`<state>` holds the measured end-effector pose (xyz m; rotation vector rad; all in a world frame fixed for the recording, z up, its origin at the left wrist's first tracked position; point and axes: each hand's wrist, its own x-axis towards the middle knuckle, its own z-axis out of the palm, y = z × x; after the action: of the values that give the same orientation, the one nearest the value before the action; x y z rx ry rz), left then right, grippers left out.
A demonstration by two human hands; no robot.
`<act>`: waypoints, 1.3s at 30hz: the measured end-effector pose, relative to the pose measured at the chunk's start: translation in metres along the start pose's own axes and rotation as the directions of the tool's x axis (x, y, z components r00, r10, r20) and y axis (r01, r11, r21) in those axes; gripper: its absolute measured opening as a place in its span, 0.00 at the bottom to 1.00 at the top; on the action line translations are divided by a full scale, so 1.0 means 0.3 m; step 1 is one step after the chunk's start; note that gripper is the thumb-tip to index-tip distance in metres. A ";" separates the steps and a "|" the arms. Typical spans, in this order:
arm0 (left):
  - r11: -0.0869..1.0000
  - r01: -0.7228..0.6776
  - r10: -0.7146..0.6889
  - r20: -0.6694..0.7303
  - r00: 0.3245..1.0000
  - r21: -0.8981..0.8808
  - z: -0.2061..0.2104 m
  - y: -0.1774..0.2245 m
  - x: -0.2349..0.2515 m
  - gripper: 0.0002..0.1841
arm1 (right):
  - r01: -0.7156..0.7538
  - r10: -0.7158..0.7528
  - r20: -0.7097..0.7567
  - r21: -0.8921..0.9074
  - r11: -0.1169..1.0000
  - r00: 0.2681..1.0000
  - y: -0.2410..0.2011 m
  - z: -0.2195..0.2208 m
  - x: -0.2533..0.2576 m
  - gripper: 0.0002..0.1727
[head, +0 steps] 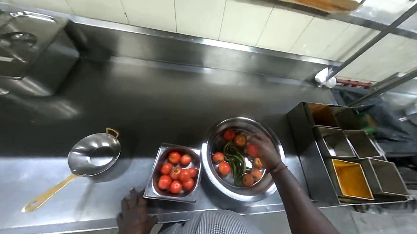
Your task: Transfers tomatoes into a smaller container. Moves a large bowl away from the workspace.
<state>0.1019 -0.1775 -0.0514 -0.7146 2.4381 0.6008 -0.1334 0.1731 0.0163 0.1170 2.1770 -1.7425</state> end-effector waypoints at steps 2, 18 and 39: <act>1.000 -0.006 0.006 -0.016 1.000 0.004 0.003 -0.002 -0.001 0.55 | 0.003 0.007 0.023 -0.420 0.908 1.000 -0.014 0.046 0.061 0.16; 1.000 0.024 -0.024 0.000 1.000 -0.013 0.001 0.004 -0.003 0.53 | 0.052 0.102 0.105 -0.903 0.427 0.989 -0.173 0.297 0.138 0.27; 0.991 -0.125 0.122 -0.070 0.990 -0.047 0.028 -0.065 0.025 0.56 | 0.082 0.041 0.136 -0.780 0.620 0.990 -0.036 -0.165 -0.253 0.20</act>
<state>0.1112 -0.1905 -0.0674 -0.6162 2.5519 0.6997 -0.0761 0.2293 0.0596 -0.2514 2.6116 -0.6133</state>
